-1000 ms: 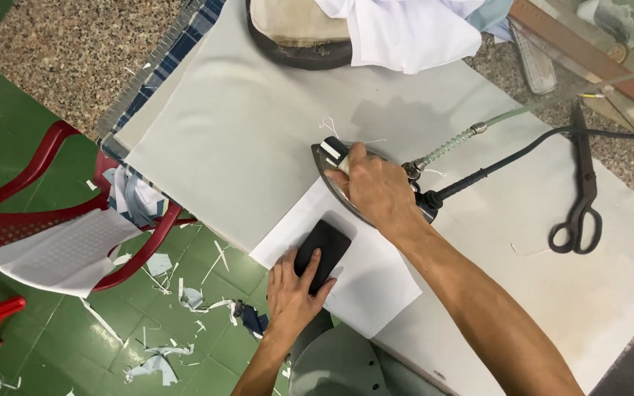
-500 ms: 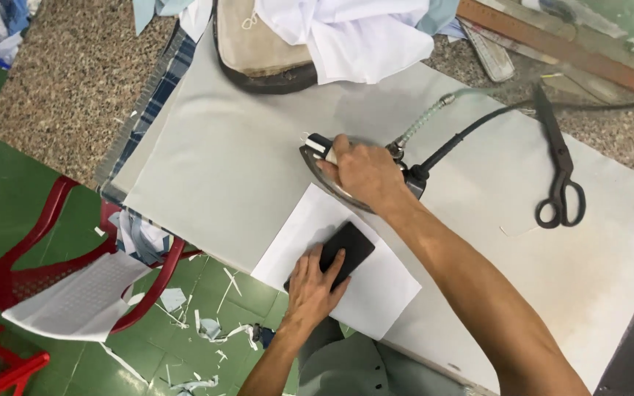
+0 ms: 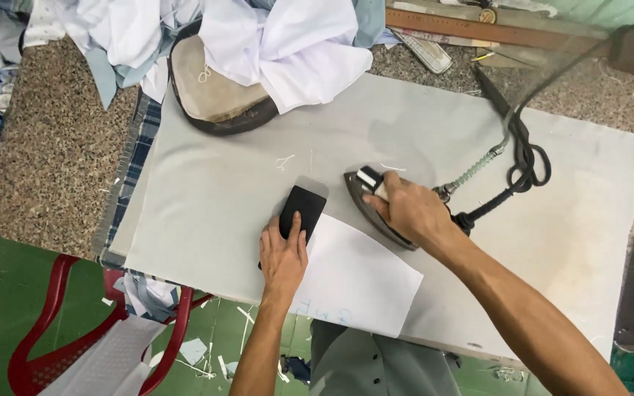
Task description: The person cuts a white fabric piece using shears and then irons it on a work table. They repeatedly smooth the fabric with a black rectangular tool and press it with a steam iron, flipping the fabric over to work on both sides.
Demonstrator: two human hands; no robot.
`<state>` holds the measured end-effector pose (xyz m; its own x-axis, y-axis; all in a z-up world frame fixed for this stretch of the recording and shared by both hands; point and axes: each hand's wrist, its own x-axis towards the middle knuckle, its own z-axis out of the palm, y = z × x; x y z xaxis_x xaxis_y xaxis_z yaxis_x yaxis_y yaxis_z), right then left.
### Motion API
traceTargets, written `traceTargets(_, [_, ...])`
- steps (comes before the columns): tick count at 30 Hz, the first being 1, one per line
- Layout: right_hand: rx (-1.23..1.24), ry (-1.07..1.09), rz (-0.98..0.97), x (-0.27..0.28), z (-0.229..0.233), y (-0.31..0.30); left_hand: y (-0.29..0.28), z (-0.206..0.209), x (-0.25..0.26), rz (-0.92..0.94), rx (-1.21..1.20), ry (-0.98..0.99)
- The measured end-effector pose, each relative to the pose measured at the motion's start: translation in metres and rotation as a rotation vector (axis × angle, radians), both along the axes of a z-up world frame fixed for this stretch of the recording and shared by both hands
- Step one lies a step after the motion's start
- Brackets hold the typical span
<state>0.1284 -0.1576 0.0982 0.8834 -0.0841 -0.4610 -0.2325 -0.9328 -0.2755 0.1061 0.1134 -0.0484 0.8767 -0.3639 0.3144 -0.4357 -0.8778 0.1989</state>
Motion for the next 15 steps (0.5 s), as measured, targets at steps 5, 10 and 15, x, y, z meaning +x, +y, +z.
traceTargets(5, [0.035, 0.086, 0.120, -0.043, -0.007, 0.034, 0.013, -0.010, 0.020, -0.042, -0.004, 0.018])
traceTargets(10, [0.068, 0.012, 0.190, -0.055, -0.029, 0.065, 0.037, -0.013, 0.043, -0.163, -0.006, 0.036])
traceTargets(15, [0.083, 0.034, 0.110, -0.065, -0.021, 0.069, 0.055, -0.001, 0.064, -0.268, 0.115, 0.113])
